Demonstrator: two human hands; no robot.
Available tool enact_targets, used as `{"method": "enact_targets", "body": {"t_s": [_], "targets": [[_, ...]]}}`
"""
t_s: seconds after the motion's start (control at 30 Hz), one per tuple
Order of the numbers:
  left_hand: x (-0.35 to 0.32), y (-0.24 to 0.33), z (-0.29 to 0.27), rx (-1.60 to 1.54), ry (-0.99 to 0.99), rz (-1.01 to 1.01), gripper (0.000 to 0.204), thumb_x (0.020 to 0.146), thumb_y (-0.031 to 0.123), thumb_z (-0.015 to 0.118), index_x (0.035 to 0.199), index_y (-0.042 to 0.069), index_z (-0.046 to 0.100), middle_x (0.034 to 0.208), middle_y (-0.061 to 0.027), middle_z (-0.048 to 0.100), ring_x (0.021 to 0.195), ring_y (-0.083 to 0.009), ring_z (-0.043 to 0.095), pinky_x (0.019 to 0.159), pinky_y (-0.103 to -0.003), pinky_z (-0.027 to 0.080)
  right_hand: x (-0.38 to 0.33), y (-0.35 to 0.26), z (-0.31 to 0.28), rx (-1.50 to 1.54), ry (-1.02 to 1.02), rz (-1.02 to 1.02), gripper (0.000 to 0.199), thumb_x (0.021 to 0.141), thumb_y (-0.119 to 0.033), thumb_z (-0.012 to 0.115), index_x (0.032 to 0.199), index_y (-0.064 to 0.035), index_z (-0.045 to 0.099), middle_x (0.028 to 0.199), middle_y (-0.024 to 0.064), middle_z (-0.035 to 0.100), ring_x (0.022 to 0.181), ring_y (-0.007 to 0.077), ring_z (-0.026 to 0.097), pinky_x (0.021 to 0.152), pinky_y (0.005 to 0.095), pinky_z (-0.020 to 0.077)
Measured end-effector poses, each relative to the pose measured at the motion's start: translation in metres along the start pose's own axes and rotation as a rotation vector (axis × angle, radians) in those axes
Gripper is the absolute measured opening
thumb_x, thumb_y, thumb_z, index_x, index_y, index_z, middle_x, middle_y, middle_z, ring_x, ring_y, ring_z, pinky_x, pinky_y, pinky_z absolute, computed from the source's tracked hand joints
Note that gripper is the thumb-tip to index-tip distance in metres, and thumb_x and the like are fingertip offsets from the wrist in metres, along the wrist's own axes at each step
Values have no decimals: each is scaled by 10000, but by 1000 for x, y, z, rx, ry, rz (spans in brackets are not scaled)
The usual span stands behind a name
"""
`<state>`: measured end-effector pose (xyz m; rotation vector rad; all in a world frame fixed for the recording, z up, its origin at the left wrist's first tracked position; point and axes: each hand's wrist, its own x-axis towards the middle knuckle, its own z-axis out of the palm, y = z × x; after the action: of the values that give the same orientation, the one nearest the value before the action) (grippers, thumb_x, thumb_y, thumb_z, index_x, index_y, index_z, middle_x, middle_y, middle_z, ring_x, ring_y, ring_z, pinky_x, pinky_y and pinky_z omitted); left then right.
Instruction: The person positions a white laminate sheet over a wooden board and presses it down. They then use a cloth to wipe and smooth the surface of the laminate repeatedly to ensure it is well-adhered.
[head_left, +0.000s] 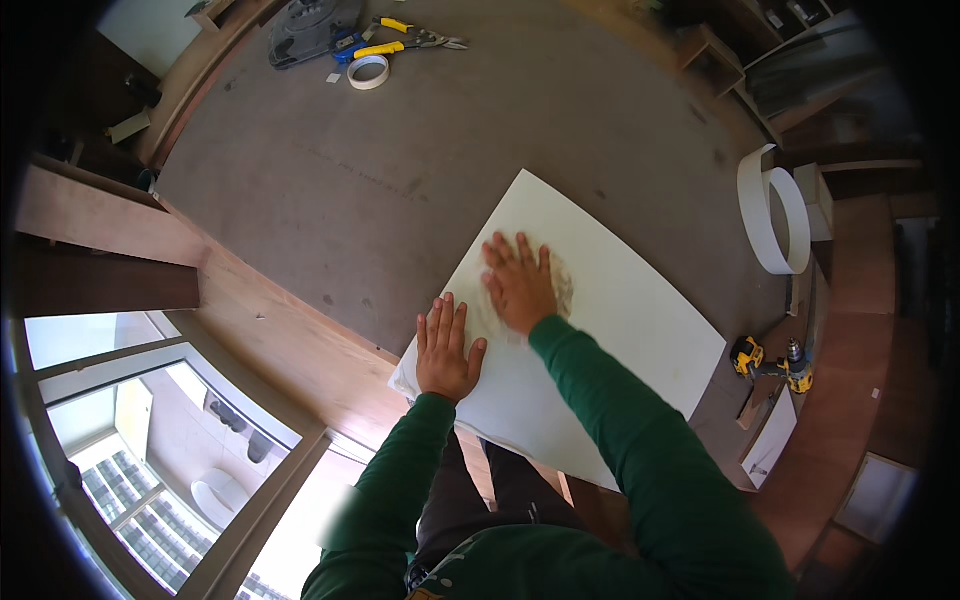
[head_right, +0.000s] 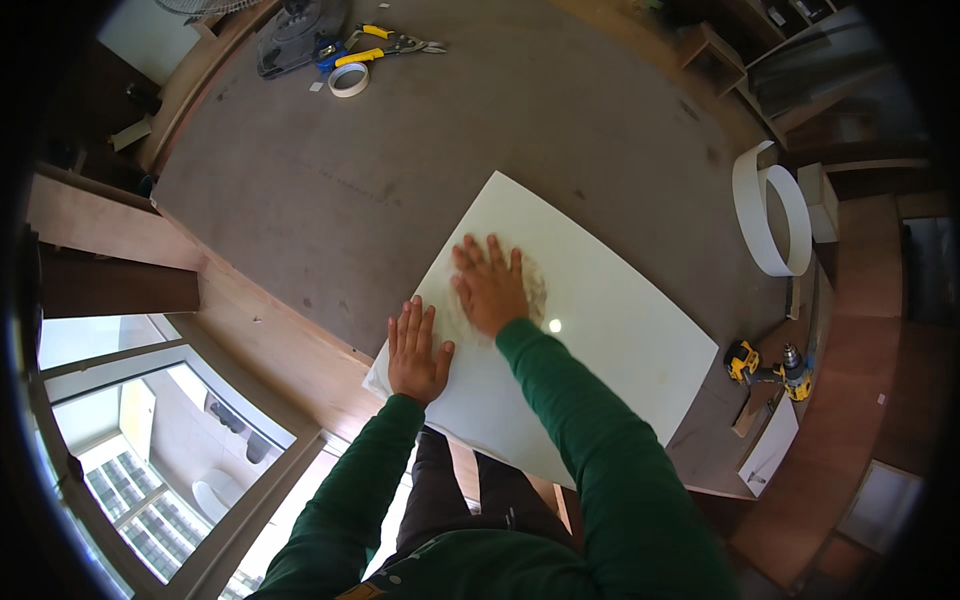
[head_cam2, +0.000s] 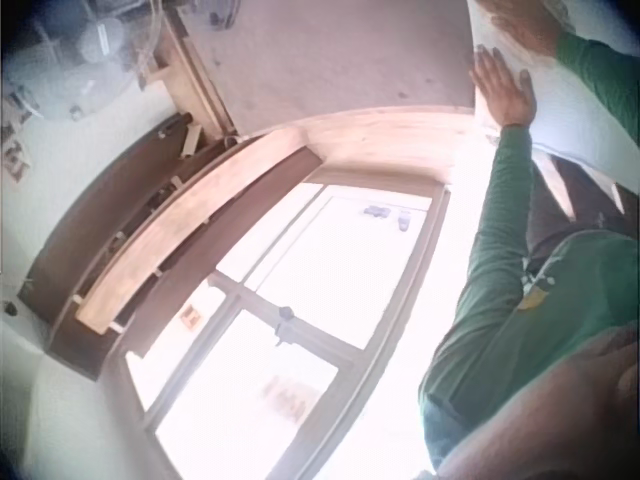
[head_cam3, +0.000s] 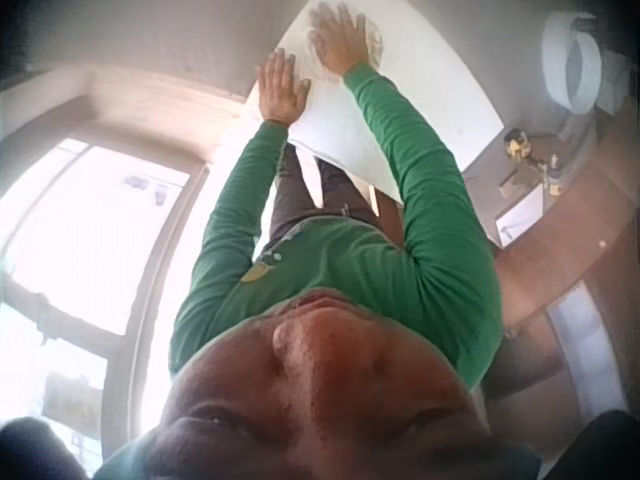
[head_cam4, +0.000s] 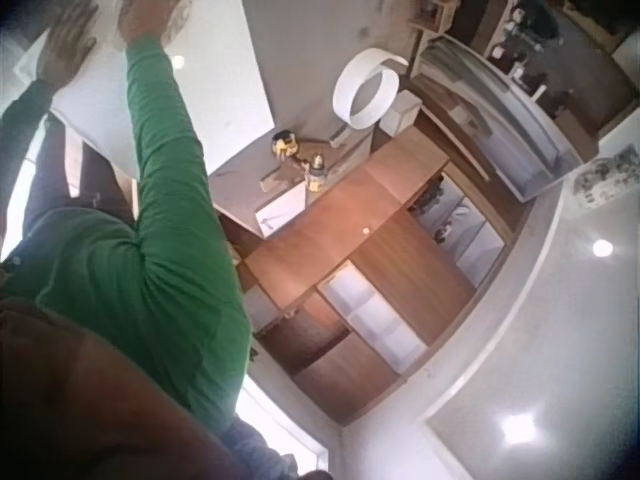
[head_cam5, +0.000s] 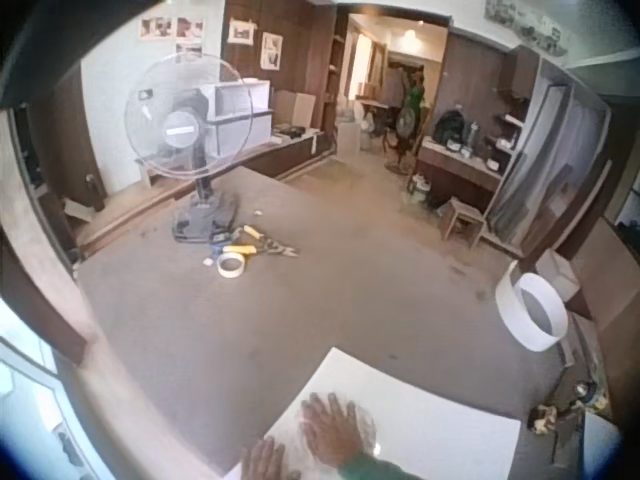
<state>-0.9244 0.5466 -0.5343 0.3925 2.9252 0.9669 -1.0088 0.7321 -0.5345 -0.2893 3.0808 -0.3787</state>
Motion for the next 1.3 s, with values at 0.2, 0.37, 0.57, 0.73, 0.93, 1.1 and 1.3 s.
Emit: {"method": "enact_targets", "body": {"t_s": [0.2,0.37,0.57,0.73,0.93,1.1,1.3], "targets": [[12,10,3,173,-118,-46,683,1033,421,507,1571,13,402,1675,-182,330,1576,-339,254,1285,-546,113,105,69,-1,-86,92,120,511,1102,-405,381,1559,-194,468,1671,20,376,1556,341,290,1245,626,190],[15,22,9,245,-144,-49,696,1033,421,497,1579,4,386,1681,-182,319,1582,-332,242,1285,-555,104,133,83,-13,-136,68,247,526,1112,-393,328,1575,-172,444,1688,29,342,1565,331,270,1251,607,191],[13,10,10,330,-152,-64,721,1038,437,461,1592,-12,357,1693,-188,295,1592,-334,213,1286,-559,66,9,30,0,-90,77,23,581,1040,-361,518,1568,-131,442,1664,66,363,1534,338,310,1237,594,208],[16,17,12,331,-172,-49,730,1033,439,465,1593,-16,349,1690,-198,293,1589,-349,213,1283,-568,66,20,56,-38,85,50,-85,484,981,-387,632,1398,-146,585,1422,84,548,1295,305,504,1017,534,389],[17,16,14,333,-185,-46,745,1027,446,470,1595,-18,335,1690,-203,288,1590,-360,203,1282,-572,64,98,78,-26,27,223,72,319,977,-389,660,1198,-160,648,1184,73,599,1141,303,546,945,488,401],[16,18,11,359,-211,-62,743,1032,453,463,1602,-4,329,1696,-191,282,1595,-347,195,1282,-572,65,149,98,-16,93,286,237,264,998,-347,640,1137,-124,627,1143,89,612,1108,323,570,919,489,434],[16,17,14,340,-184,-49,744,1034,462,463,1603,0,334,1702,-183,271,1597,-331,196,1283,-571,72,154,109,-21,19,379,171,248,966,-312,669,1132,-132,631,1149,106,614,1114,330,579,908,500,458]]}}
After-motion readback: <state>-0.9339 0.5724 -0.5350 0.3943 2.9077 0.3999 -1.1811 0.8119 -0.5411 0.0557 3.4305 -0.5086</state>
